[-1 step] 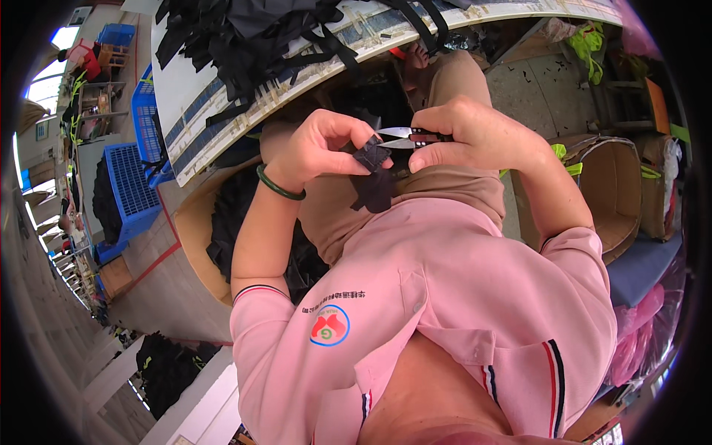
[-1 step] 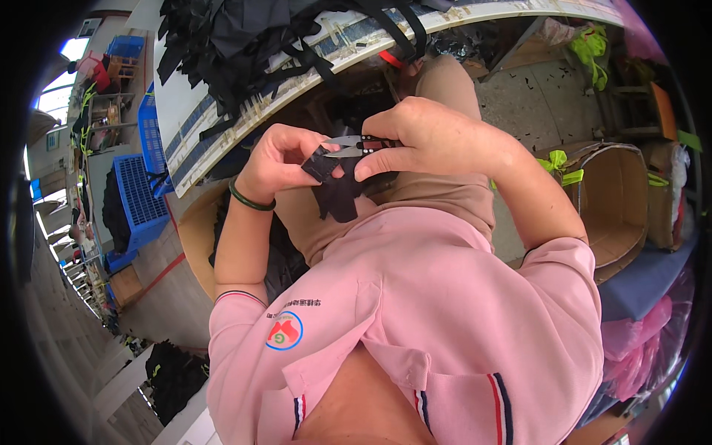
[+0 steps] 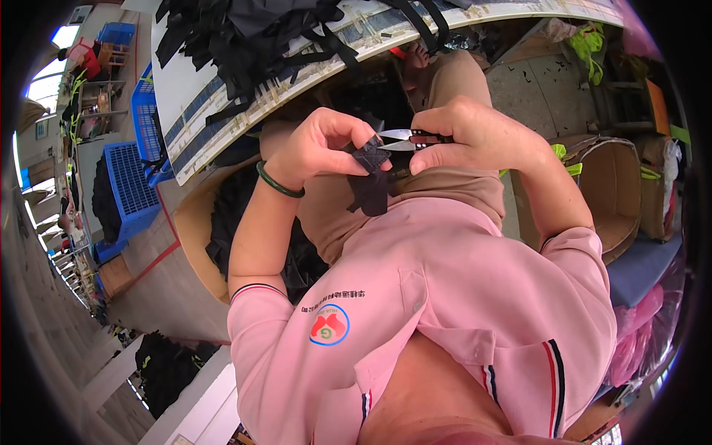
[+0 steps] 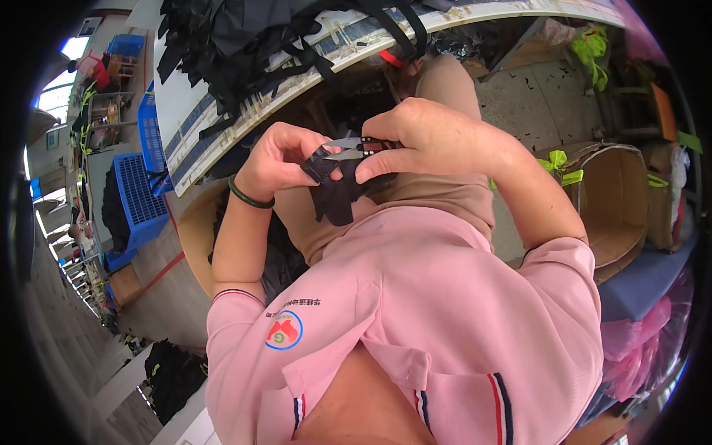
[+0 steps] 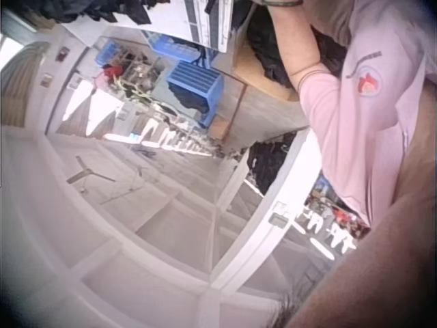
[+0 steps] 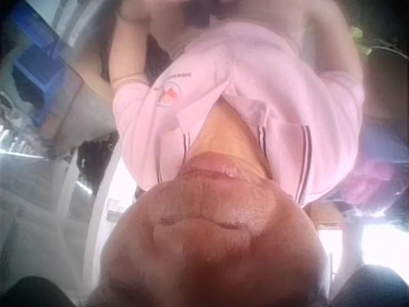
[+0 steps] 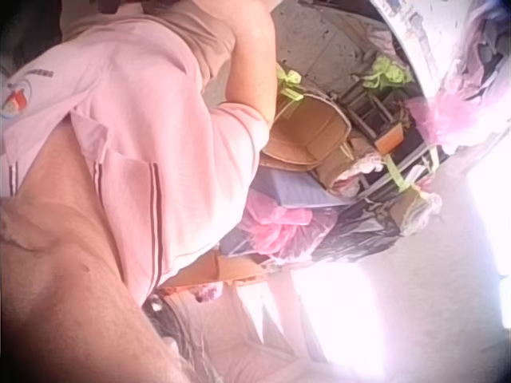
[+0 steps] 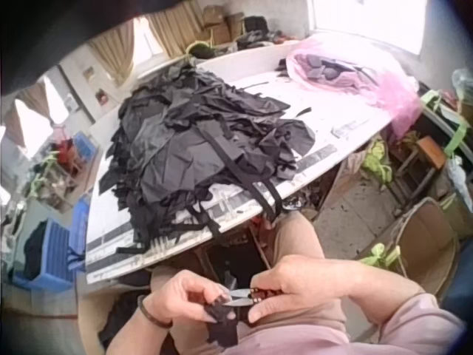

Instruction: The person sits on the floor in a workshop and uses scissors to trim the edges of black fabric pieces. They handle the fabric one piece at a time, cutting small sections and placing the finished items into a cardboard box.

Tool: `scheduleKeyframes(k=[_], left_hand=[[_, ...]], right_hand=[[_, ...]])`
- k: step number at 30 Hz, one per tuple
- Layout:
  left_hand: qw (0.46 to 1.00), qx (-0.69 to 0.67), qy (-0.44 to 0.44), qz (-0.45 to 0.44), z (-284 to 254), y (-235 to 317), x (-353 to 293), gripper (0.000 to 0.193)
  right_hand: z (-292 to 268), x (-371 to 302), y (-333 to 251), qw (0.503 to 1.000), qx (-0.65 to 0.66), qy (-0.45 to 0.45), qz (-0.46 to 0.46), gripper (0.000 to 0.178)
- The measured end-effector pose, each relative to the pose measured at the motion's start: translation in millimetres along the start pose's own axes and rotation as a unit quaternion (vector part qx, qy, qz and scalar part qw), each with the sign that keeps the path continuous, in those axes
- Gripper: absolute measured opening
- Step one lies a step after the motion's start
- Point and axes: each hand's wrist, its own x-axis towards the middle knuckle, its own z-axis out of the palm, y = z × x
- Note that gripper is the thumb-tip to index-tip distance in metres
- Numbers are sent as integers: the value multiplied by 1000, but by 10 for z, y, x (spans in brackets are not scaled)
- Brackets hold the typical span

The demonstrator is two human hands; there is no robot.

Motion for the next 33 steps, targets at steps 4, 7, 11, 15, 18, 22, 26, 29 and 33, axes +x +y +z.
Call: scheduleKeyframes(k=[4, 7, 11, 15, 18, 22, 26, 29, 33], left_hand=[[995, -62, 0, -77, 36, 46, 13, 12], [989, -118, -49, -76, -9, -18, 27, 13], [980, -154, -93, -89, -28, -89, 39, 14], [978, -141, -95, -123, -11, -83, 25, 14], [981, -121, -94, -120, -7, -91, 12, 14], [978, -135, -95, -129, -7, -106, 11, 14], [974, -137, -100, -147, 25, -76, 36, 15], [972, -138, -109, -158, 36, -79, 51, 15], [970, -121, -123, -168, 46, -89, 64, 14]], right_hand=[[13, -9, -3, 999, -9, -31, -15, 41], [66, 4, 24, 998, 3, -14, -57, 40], [88, 33, -2, 998, -5, -23, -64, 38], [122, 57, 15, 996, -21, -21, -80, 38], [158, 50, 73, 995, -29, -4, -91, 38], [140, 41, 47, 997, -24, -14, -76, 38], [129, 57, 17, 996, -24, -32, -83, 38], [139, 78, 16, 995, -24, -44, -89, 39], [156, 70, 47, 995, -23, -46, -86, 39]])
